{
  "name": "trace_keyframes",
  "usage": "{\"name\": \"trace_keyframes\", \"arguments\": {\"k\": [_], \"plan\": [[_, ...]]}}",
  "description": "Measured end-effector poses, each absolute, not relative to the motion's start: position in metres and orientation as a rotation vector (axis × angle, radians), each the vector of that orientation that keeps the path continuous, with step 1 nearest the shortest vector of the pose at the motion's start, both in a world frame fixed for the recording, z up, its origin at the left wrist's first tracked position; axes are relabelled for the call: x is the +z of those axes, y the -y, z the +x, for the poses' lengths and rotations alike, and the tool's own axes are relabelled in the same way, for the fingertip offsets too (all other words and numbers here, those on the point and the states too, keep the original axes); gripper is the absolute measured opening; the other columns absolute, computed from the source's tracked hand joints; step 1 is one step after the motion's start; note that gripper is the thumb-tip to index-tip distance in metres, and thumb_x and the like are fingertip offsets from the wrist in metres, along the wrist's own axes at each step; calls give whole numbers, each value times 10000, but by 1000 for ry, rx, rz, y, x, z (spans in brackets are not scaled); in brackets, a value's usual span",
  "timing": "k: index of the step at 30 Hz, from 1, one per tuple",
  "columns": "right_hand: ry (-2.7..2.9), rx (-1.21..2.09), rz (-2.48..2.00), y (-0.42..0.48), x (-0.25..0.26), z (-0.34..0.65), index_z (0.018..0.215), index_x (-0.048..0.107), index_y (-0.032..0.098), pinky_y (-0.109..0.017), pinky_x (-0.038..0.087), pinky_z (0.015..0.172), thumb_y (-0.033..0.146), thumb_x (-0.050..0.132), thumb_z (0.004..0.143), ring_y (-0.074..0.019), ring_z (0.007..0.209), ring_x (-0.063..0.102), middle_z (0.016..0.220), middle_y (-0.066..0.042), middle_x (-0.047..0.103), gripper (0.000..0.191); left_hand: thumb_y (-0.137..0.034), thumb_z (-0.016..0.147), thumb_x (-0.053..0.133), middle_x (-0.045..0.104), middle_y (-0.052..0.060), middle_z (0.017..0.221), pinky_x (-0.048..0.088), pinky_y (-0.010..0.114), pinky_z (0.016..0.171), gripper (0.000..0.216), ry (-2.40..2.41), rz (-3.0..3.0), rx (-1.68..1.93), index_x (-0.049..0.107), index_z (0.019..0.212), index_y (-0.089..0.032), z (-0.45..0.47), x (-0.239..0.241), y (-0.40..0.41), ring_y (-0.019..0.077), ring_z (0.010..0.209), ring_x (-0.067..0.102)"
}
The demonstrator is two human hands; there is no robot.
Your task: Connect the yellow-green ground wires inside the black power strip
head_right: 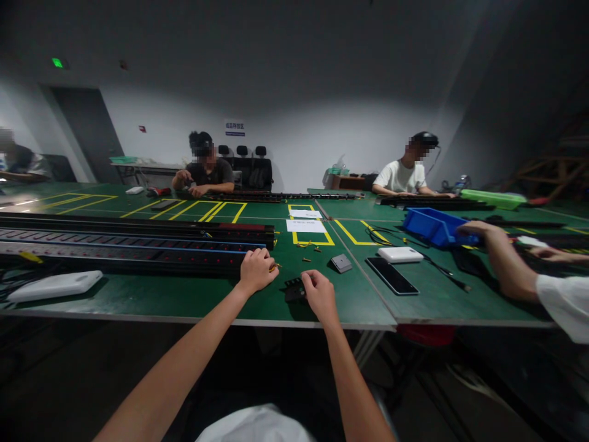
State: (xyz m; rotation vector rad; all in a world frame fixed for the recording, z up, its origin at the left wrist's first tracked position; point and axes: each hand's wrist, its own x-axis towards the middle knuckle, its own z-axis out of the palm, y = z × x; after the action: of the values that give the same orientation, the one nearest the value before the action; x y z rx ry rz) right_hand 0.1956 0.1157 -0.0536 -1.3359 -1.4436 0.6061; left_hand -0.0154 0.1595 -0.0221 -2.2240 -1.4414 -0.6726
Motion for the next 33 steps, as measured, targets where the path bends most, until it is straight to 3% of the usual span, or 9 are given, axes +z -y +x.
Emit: {"name": "trace_keyframes", "arguments": {"k": [9,33], "plan": [[1475,585,-1329,-116,-53,197,864,774,169,-275,453,484,610,488,908,-202,546,596,643,-51,677,528,-364,878,607,615,92,951,362,413,794,228,1447,-2223,-670,753,829,-195,-16,-22,-159,243,923,519],[1490,580,-1344,-114,-50,197,821,761,175,-271,441,469,593,487,914,-186,497,570,586,-25,618,509,-363,882,601,617,94,948,358,416,800,234,1433,-2235,-683,751,839,-189,-16,-23,-159,246,925,523]]}}
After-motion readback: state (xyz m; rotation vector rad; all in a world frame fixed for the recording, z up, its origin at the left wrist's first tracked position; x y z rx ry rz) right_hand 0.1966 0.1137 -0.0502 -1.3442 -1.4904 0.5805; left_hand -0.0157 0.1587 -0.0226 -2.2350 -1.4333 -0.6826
